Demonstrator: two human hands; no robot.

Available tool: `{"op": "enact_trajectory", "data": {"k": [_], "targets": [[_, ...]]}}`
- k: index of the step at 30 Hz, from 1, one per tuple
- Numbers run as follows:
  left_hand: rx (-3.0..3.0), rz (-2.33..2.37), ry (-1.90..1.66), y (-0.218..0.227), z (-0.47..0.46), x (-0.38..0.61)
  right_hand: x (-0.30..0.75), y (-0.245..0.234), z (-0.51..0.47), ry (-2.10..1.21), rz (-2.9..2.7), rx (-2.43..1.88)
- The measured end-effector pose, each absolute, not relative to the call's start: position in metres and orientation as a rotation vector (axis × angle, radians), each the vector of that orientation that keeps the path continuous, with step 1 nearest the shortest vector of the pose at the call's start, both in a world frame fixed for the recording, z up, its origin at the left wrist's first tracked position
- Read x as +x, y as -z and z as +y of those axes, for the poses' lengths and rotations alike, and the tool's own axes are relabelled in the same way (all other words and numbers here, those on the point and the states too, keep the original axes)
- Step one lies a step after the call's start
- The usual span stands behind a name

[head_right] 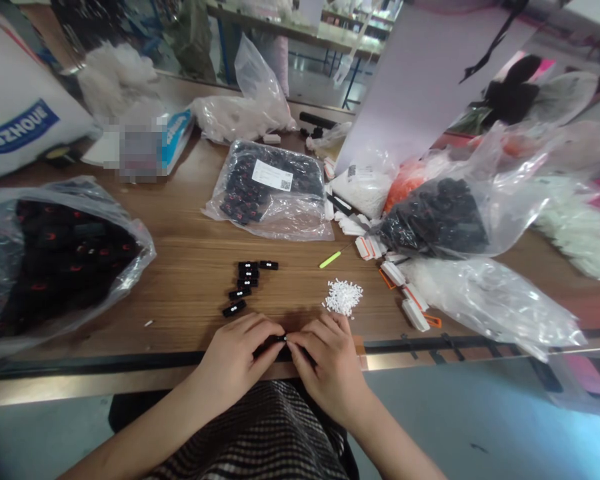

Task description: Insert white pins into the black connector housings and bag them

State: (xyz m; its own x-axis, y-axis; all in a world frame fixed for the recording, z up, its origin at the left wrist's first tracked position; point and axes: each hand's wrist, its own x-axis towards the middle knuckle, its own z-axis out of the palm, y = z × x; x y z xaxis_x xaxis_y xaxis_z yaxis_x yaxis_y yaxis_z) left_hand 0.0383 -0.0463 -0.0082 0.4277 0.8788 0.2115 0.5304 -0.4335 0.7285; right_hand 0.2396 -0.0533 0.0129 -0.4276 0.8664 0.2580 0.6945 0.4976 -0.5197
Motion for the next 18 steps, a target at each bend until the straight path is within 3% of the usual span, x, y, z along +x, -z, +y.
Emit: {"op": "enact_trajectory", "data": {"k": [10,18], "targets": [[2.105,1.205,-0.830,0.0076,-0.0468,0.0391,0.2363,-0.0186,-0.0557,-0.225,-2.321,-1.220],[2.102,1.213,-0.822,0.0070,-0.0462,0.0394,0.2439,-0.0099,-0.0478,-0.485,-2.268,-1.237]]}}
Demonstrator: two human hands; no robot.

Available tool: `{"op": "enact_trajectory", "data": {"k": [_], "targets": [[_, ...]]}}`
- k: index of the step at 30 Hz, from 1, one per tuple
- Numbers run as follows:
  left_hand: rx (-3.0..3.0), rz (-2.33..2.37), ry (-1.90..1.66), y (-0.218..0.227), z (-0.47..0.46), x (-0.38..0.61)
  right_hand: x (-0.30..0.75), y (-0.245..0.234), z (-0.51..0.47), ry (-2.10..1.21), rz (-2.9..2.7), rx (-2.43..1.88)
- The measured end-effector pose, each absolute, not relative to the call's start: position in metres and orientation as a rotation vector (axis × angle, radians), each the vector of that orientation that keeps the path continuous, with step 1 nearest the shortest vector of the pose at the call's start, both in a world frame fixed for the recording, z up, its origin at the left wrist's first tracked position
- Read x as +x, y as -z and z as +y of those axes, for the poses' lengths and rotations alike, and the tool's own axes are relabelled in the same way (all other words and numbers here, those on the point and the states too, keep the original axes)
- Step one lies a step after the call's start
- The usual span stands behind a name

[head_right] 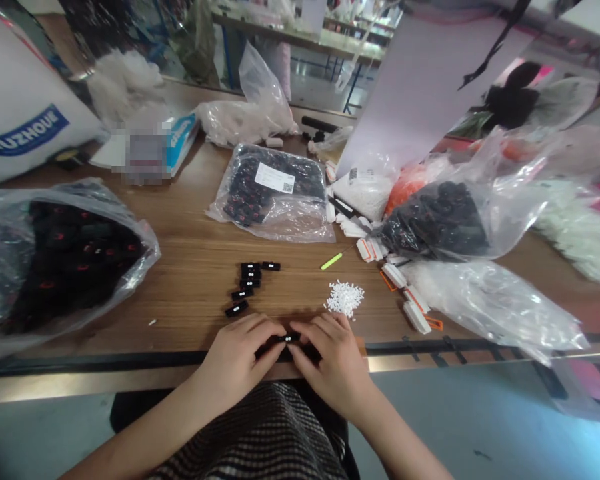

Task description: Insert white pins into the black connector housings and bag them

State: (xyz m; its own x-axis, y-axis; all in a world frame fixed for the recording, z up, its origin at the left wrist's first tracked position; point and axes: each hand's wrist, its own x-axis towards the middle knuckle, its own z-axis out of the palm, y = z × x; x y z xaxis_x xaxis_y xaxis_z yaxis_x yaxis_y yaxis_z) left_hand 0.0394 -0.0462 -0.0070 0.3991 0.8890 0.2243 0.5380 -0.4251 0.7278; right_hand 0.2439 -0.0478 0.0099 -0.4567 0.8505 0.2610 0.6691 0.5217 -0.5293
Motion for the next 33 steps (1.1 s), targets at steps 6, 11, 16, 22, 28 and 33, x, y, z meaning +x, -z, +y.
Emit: {"op": "enact_trajectory", "data": {"k": [6,11,16,22,28,33], "targets": [[2.064,1.205,-0.938,0.005,-0.050,0.039,0.253,-0.017,-0.028,-0.498,-2.365,-1.311],[2.136,1.174,-0.933,0.007,-0.056,0.038,0.238,-0.025,0.004,-0.294,-2.386,-1.455],[2.184,1.173,-0.791,0.009,-0.054,0.037,0.205,-0.023,0.023,-0.219,-2.368,-1.491],[2.194,1.147,-0.737,0.009,-0.051,0.036,0.245,-0.026,0.017,-0.211,-2.169,-1.576],[2.170,1.127,-0.736,0.009,-0.052,0.036,0.329,-0.028,-0.003,-0.268,-1.992,-1.992],[2.166,1.126,-0.745,0.009,-0.051,0.036,0.337,-0.022,-0.028,-0.597,-2.024,-1.936]]}}
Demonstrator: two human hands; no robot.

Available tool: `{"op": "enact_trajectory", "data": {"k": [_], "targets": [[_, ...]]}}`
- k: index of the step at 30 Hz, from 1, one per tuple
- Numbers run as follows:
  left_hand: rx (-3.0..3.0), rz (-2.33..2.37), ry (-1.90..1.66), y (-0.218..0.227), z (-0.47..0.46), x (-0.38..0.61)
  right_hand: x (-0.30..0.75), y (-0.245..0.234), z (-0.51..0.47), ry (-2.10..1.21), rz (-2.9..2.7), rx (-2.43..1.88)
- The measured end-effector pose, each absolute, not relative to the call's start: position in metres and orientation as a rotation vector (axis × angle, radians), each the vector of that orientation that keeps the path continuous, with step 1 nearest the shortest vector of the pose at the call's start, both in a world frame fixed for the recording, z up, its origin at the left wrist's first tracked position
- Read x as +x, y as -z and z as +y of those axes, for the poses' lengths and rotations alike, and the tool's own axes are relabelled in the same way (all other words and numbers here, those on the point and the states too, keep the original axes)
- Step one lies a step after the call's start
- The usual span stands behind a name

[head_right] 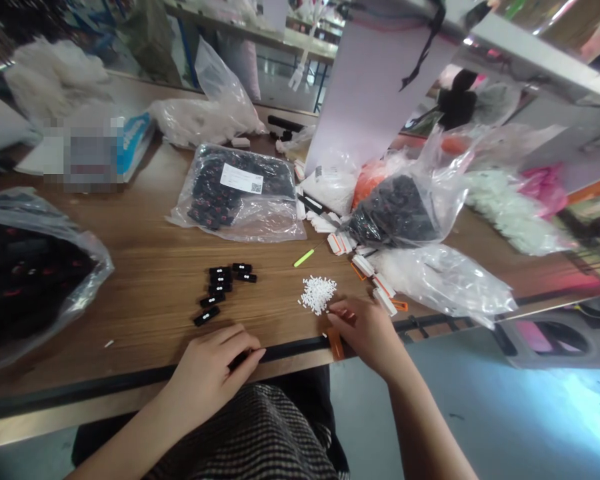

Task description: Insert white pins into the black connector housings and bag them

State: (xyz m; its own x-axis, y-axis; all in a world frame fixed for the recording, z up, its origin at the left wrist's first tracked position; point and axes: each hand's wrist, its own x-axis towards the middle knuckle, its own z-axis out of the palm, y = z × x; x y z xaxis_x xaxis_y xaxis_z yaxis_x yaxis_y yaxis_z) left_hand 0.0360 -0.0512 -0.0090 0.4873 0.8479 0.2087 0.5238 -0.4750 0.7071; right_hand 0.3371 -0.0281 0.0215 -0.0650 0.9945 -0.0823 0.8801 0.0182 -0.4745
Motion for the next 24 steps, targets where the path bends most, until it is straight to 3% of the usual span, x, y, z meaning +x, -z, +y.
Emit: {"op": "enact_trajectory", "data": {"k": [9,14,21,24], "targets": [[2.153,1.141,-0.743,0.008,-0.051,0.037,0.307,-0.021,-0.040,-0.366,-2.158,-1.713],[2.171,1.132,-0.747,0.003,-0.051,0.036,0.279,-0.014,-0.039,-0.013,-2.376,-1.628],[2.188,1.102,-0.756,0.008,-0.052,0.039,0.273,-0.039,-0.010,-0.119,-2.410,-1.510],[2.132,1.008,-0.916,0.000,-0.060,0.036,0.268,-0.060,0.028,-0.167,-2.334,-1.573]]}}
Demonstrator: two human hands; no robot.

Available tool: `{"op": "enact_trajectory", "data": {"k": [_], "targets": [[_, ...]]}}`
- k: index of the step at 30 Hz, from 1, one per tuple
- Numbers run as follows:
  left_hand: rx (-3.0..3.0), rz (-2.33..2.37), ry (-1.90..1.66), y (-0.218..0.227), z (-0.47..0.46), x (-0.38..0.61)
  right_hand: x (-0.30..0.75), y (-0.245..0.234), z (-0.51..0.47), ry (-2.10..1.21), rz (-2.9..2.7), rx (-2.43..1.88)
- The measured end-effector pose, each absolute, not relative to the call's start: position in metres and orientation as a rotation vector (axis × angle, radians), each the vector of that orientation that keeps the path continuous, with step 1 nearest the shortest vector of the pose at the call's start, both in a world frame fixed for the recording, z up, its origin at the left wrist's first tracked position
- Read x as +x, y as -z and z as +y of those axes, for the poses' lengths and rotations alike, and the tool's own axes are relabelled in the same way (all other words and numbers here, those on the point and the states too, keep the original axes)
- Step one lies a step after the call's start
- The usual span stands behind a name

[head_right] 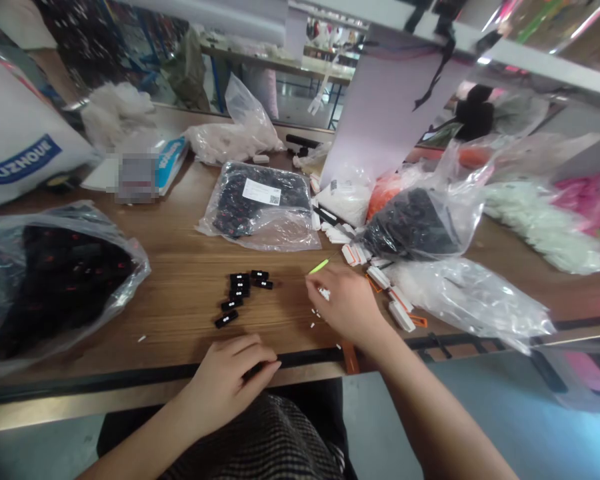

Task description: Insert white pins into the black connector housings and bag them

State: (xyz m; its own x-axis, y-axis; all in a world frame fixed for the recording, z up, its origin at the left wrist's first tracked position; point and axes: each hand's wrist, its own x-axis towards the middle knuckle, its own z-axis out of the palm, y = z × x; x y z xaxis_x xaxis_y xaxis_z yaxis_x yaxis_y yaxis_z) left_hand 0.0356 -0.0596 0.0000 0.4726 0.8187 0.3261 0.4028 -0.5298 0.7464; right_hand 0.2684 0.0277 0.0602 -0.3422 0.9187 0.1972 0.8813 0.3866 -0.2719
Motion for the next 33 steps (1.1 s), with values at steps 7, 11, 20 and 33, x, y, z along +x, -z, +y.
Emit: {"op": "enact_trajectory", "data": {"k": [7,11,20,33], "targets": [[1.890,1.363,-1.213,-0.062,0.000,-0.028,0.267,-0.047,0.100,-0.325,-2.047,-1.569],[1.812,1.739,-1.098,-0.057,0.107,-0.060,0.274,-0.025,0.105,-0.283,-1.962,-1.576],[1.536,1.768,-1.209,0.010,0.176,-0.058,0.233,-0.022,0.157,-0.290,-2.410,-1.588],[1.381,1.557,-1.342,0.031,0.173,-0.054,0.146,-0.015,0.218,-0.175,-2.441,-1.348]]}}
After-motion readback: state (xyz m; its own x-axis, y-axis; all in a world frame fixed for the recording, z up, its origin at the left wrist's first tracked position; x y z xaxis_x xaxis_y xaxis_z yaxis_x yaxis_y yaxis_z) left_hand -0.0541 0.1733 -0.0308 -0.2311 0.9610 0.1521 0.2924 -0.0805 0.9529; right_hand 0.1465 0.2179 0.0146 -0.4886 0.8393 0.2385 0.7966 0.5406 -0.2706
